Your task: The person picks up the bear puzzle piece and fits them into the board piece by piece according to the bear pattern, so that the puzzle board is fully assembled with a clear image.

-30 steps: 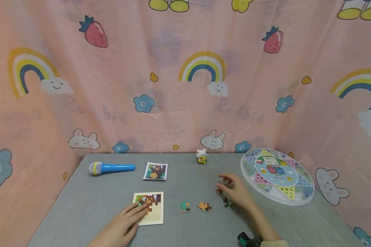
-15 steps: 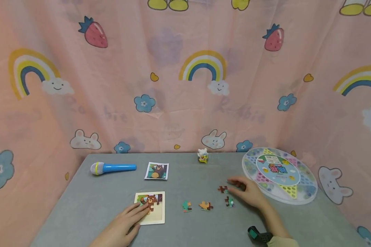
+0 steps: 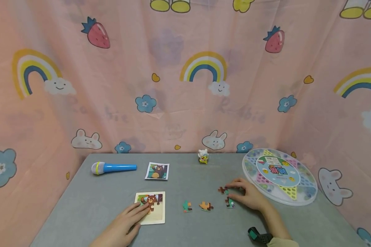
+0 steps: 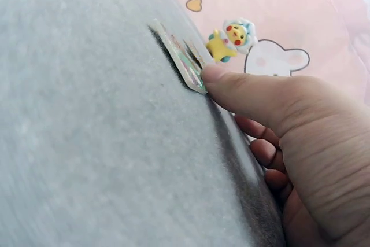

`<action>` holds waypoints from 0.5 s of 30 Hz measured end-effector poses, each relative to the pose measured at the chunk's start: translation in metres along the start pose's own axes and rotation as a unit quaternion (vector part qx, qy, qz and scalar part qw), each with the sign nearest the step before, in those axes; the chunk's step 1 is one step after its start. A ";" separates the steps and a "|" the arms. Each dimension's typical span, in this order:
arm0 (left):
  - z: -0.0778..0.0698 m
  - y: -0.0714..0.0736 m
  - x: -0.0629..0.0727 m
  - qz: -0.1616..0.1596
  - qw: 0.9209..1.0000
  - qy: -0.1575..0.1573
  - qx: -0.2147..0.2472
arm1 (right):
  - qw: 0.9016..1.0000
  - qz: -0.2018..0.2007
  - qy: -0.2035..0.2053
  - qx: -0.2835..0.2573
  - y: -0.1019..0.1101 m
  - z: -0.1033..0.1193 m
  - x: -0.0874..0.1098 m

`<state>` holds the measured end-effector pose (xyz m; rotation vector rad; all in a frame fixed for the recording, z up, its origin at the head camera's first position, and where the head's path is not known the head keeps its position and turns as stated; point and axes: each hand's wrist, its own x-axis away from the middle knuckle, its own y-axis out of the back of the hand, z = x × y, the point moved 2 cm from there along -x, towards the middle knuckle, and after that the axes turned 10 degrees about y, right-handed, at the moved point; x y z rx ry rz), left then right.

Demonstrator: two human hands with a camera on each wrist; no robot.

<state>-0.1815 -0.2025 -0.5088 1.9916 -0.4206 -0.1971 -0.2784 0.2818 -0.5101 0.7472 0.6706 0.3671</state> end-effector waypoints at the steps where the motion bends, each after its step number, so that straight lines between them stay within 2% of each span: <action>1: 0.000 0.000 0.000 0.001 1.000 0.001 0.001 | 1.000 0.001 -0.003 0.006 0.000 0.000 0.000; 7: 0.000 0.001 0.000 0.004 1.000 0.007 0.009 | 0.999 0.003 -0.015 0.046 -0.004 0.003 -0.003; 15: 0.003 -0.001 0.000 -0.004 1.000 -0.005 0.000 | 0.997 -0.002 -0.026 0.068 -0.008 0.006 -0.006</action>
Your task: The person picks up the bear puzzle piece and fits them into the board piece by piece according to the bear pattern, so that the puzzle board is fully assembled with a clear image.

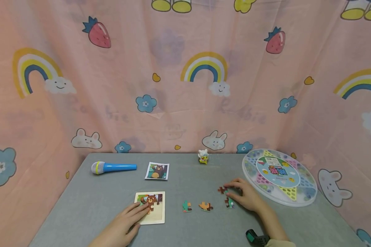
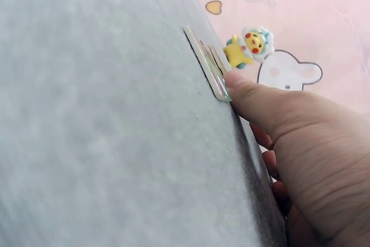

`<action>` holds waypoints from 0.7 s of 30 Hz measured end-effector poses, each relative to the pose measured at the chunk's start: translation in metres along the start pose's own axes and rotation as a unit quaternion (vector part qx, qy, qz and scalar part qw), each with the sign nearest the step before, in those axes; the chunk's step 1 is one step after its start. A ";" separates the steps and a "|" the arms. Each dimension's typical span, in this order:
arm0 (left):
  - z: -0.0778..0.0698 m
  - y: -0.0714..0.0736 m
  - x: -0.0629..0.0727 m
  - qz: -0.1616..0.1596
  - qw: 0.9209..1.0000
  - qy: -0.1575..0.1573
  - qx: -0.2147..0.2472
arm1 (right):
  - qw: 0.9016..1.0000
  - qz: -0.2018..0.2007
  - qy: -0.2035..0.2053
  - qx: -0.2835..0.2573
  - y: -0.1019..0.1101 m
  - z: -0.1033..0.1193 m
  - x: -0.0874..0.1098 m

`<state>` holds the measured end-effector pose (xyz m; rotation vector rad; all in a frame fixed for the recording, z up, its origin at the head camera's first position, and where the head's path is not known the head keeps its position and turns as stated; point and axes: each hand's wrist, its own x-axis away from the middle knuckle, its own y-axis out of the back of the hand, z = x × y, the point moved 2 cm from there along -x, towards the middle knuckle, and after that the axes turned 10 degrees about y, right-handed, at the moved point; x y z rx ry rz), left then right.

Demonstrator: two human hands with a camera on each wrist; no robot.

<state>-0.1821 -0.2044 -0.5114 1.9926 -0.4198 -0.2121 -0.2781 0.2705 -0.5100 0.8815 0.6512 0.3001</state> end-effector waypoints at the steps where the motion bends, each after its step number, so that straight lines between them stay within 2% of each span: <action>1: 0.000 0.000 0.000 0.001 1.000 0.001 0.000 | 1.000 -0.001 0.000 0.002 0.000 0.000 0.000; 10: 0.001 -0.001 -0.001 -0.002 1.000 0.000 0.000 | 1.000 -0.001 -0.010 -0.001 -0.002 -0.001 -0.001; 21: 0.005 -0.004 -0.005 0.014 1.000 0.014 0.015 | 1.000 0.002 -0.021 -0.011 -0.001 0.000 -0.001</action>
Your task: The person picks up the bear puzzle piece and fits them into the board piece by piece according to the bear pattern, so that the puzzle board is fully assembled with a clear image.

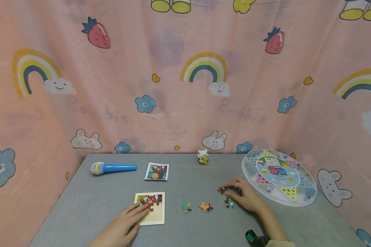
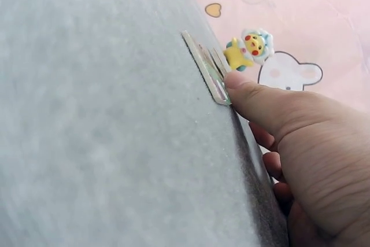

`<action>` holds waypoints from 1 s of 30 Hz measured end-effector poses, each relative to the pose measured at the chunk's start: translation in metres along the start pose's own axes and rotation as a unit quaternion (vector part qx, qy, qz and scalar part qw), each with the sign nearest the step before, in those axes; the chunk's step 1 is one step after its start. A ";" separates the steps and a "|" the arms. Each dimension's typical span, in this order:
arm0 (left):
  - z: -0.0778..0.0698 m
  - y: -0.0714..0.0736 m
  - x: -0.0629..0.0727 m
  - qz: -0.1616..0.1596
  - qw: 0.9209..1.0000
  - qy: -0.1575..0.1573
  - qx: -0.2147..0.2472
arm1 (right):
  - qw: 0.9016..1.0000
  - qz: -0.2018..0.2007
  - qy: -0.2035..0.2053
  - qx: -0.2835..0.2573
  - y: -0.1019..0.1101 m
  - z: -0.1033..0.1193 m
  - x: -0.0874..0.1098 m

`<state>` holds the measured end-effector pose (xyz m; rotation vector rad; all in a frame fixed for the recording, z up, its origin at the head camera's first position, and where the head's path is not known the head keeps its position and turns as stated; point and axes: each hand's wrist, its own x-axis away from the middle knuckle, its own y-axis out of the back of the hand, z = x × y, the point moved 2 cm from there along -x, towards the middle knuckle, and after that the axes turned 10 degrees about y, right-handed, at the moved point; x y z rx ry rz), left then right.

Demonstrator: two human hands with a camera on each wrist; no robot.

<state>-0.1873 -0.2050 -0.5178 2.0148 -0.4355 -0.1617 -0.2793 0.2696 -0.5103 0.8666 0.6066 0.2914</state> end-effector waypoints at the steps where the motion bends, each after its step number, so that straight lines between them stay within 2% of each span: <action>1: 0.000 0.000 0.000 0.001 1.000 0.000 0.000 | 1.000 0.002 -0.004 -0.003 0.000 0.000 0.000; 9: -0.001 0.001 0.002 -0.006 1.000 -0.010 -0.009 | 1.000 0.009 -0.015 -0.004 0.003 0.007 -0.005; 16: -0.003 0.003 0.003 -0.002 1.000 -0.009 -0.020 | 0.999 -0.001 -0.045 -0.012 0.001 0.026 -0.016; 19: -0.003 0.003 0.003 0.000 1.000 -0.007 -0.020 | 0.999 -0.010 -0.046 -0.010 -0.003 0.037 -0.024; 25: -0.006 0.004 0.003 0.001 1.000 0.007 -0.014 | 0.999 -0.027 -0.047 -0.005 -0.020 0.062 -0.040; 30: -0.008 0.005 0.003 0.003 1.000 0.013 -0.013 | 0.999 -0.021 -0.032 -0.020 -0.041 0.082 -0.055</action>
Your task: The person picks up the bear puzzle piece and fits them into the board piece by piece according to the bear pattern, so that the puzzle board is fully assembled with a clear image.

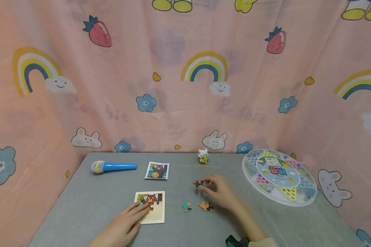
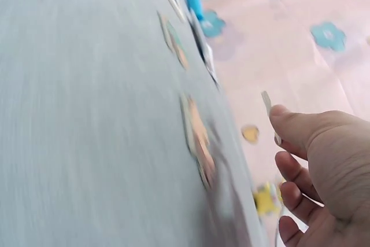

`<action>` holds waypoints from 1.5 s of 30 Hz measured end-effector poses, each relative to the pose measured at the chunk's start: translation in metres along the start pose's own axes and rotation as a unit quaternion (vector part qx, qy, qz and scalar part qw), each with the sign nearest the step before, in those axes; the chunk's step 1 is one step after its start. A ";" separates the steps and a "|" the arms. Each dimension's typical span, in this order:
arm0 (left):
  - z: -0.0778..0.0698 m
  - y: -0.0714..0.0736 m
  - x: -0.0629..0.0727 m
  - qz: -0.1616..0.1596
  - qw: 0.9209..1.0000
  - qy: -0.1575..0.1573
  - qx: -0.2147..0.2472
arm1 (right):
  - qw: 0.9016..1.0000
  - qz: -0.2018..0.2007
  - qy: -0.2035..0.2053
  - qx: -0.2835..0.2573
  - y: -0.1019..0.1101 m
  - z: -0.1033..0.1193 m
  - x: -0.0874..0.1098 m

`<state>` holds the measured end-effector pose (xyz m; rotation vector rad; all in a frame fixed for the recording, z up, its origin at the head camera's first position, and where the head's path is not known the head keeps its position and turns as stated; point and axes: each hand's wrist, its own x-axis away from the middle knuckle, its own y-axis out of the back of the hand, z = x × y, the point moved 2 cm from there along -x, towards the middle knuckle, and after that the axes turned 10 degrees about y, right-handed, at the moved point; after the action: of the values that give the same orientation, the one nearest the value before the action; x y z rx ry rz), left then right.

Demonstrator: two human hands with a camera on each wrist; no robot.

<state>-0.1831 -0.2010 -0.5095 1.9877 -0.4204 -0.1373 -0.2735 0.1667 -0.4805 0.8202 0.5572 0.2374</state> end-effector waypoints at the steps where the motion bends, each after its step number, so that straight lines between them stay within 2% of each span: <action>1: 0.000 0.000 0.000 0.000 1.000 0.001 0.000 | 1.000 0.003 0.007 -0.004 -0.004 0.004 -0.003; 12: -0.002 0.002 -0.002 0.016 1.000 0.016 0.014 | 0.997 0.037 0.062 -0.019 -0.042 0.042 -0.026; 22: -0.004 0.004 -0.003 0.018 1.000 0.017 0.017 | 0.996 0.061 0.056 -0.039 -0.064 0.068 -0.034; 26: -0.004 0.005 -0.004 0.019 1.000 0.018 0.014 | 0.995 0.064 0.063 -0.042 -0.071 0.074 -0.034; 33: -0.005 0.005 -0.005 0.011 1.000 0.011 0.002 | 0.992 0.070 0.097 -0.044 -0.081 0.081 -0.031; 39: -0.006 0.003 -0.005 -0.009 1.000 -0.003 -0.008 | 0.990 0.103 0.086 -0.048 -0.091 0.081 -0.026; 45: -0.006 0.002 -0.008 0.012 1.000 0.018 -0.021 | 0.988 0.129 0.068 -0.046 -0.097 0.082 -0.021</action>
<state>-0.1889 -0.1941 -0.5062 1.9401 -0.4155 -0.0950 -0.2468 0.0427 -0.4998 0.7898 0.5634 0.5575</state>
